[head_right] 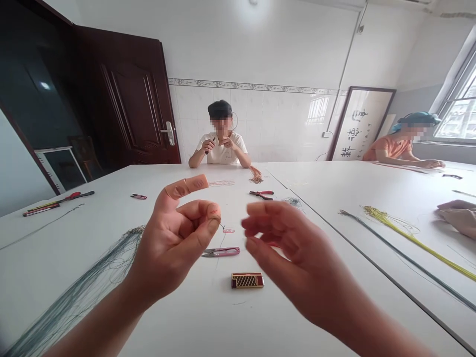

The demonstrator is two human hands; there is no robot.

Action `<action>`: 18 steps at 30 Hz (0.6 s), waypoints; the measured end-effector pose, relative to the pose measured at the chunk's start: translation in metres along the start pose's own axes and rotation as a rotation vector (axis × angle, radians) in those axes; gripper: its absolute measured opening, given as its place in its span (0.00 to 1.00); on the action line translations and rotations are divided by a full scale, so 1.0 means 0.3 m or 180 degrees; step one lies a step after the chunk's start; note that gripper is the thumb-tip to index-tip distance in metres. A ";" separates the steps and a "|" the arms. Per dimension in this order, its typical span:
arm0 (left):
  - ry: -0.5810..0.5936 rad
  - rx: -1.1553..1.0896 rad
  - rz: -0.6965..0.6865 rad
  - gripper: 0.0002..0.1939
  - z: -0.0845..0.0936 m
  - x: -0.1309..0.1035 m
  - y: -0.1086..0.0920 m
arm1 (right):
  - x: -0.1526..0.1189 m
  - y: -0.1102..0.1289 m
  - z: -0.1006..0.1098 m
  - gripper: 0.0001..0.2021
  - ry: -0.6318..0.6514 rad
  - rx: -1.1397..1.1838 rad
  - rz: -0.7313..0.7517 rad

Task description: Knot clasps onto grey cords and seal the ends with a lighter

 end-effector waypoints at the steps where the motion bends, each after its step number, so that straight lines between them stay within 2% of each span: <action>1: 0.0013 0.0061 -0.0017 0.21 -0.001 -0.003 -0.001 | 0.033 0.024 -0.042 0.13 0.0217 0.0257 0.0042; 3: 0.0040 0.0140 -0.0084 0.22 -0.001 -0.008 0.003 | 0.079 0.054 -0.105 0.13 0.0353 0.0512 0.0025; 5: 0.0087 0.0164 -0.0155 0.22 -0.001 -0.009 0.010 | 0.096 0.062 -0.130 0.12 0.0310 0.0560 0.0078; 9: 0.0238 0.0199 -0.0122 0.22 -0.011 -0.007 0.028 | 0.089 0.034 -0.104 0.11 0.0191 0.0584 0.0152; 13: 0.0148 -0.0016 -0.0006 0.20 -0.016 0.003 0.041 | 0.087 -0.024 -0.102 0.13 0.0010 0.1307 -0.0158; 15: 0.0010 -0.0106 -0.0038 0.19 -0.014 0.008 0.043 | 0.088 -0.045 -0.143 0.20 0.0352 0.1800 -0.0362; 18: -0.0150 -0.0083 -0.0051 0.19 -0.009 0.017 0.046 | 0.059 -0.052 -0.209 0.28 0.1244 0.2077 -0.0742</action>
Point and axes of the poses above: each hand's wrist, its own x-axis towards the middle knuckle, its own z-axis out of the back of the hand, y = z × x, the point moved 2 cm from there along x, towards the middle knuckle, and after that the axes turned 6 degrees about -z, right-handed, at the moved point
